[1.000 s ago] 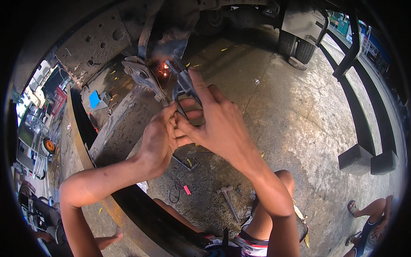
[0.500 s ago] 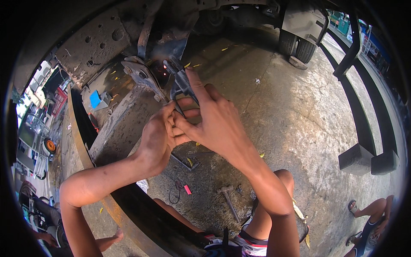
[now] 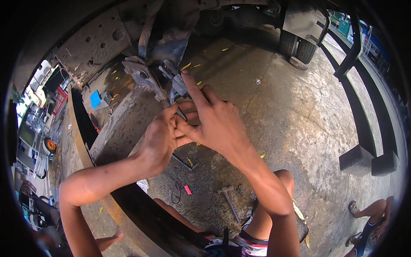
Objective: The person welds a metal frame using a handheld welding torch, creating bright sparks and molten metal. The person adjusts the torch position and continues welding along the joint of the metal structure.
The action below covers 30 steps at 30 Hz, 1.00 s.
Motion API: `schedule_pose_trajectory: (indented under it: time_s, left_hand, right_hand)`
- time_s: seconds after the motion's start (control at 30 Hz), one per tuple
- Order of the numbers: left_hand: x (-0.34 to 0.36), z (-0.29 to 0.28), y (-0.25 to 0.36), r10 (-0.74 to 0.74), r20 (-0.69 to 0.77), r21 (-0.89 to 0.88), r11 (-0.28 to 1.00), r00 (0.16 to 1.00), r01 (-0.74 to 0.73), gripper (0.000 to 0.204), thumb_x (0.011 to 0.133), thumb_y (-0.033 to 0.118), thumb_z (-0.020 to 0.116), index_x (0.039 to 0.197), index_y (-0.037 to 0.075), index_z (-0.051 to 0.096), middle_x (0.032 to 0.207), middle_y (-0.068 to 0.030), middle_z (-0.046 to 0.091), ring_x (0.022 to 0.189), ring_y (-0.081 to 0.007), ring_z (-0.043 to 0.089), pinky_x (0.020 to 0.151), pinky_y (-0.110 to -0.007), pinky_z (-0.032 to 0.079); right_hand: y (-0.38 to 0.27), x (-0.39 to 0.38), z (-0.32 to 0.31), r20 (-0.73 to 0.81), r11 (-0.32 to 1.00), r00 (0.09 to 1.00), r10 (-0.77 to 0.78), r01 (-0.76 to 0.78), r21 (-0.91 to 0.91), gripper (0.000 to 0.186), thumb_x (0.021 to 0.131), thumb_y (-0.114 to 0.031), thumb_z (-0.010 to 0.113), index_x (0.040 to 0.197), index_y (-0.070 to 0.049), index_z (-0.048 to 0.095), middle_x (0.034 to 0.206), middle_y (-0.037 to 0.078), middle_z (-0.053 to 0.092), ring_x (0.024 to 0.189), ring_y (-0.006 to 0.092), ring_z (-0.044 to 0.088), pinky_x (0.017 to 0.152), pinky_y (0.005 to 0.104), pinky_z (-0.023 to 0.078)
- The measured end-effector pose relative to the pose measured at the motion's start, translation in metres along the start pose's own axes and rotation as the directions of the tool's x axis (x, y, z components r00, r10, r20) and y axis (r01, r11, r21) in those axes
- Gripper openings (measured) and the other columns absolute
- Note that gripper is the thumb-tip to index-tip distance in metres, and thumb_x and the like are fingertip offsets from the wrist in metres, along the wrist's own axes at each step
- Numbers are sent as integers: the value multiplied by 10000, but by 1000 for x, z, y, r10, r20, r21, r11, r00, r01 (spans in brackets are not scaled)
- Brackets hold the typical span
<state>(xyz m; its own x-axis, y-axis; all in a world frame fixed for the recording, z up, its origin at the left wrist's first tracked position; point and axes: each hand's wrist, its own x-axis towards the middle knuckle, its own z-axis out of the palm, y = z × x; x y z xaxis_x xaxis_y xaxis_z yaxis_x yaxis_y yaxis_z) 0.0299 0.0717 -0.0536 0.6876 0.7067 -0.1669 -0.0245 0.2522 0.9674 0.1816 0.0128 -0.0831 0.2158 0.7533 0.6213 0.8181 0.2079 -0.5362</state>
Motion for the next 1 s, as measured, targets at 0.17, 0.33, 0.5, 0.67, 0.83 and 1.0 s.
schedule_pose_trajectory:
  time_s: [0.17,0.33,0.5,0.67,0.83,1.0]
  left_hand:
    - [-4,11,4,30,78,-37,999,997,-27,733,1143,628,317,1522,27,495,1376,-180,670,1196,-296,712,1090,-495,529]
    - [0,11,0,-46,48,-12,999,998,47,933,1098,765,212,1566,-4,456,1401,-199,653,1223,-317,705,1067,-493,534]
    - [3,4,-8,0,105,-43,999,994,5,984,1086,795,207,1558,-33,454,1378,-197,662,1218,-324,709,1068,-481,532]
    - [-2,10,-4,33,85,-36,999,996,-30,902,1115,735,264,1538,-33,473,1374,-190,680,1221,-301,710,1111,-475,521]
    - [-1,9,-5,7,68,-57,998,998,-3,744,1168,599,276,1504,-25,502,1382,-176,691,1233,-271,707,1144,-470,506]
    - [-3,10,-3,-7,12,-42,999,1000,7,673,1188,533,267,1490,-15,515,1384,-164,693,1248,-255,700,1175,-458,485]
  right_hand:
    - [-2,6,-3,-47,921,994,96,-70,382,941,897,-330,826,1667,-27,378,1235,261,733,929,364,812,751,473,665]
    - [8,10,-10,-68,981,996,57,-44,187,938,872,-319,854,1647,-24,415,1248,271,726,934,386,807,761,464,661]
    - [-3,4,-18,-242,991,961,-134,127,-43,920,876,-305,870,1635,-16,438,1253,292,710,958,387,806,758,448,665]
    - [-14,4,-22,-147,978,986,81,-50,203,924,848,-170,894,1634,15,445,1259,209,750,1042,244,799,821,348,646]
    - [-3,-4,-6,-58,954,995,77,-56,294,907,882,-124,875,1651,10,413,1269,198,746,1047,241,804,859,358,669]
    - [-3,-4,-1,-22,951,998,67,-57,304,912,892,-124,868,1659,12,394,1287,204,737,1073,262,799,880,372,672]
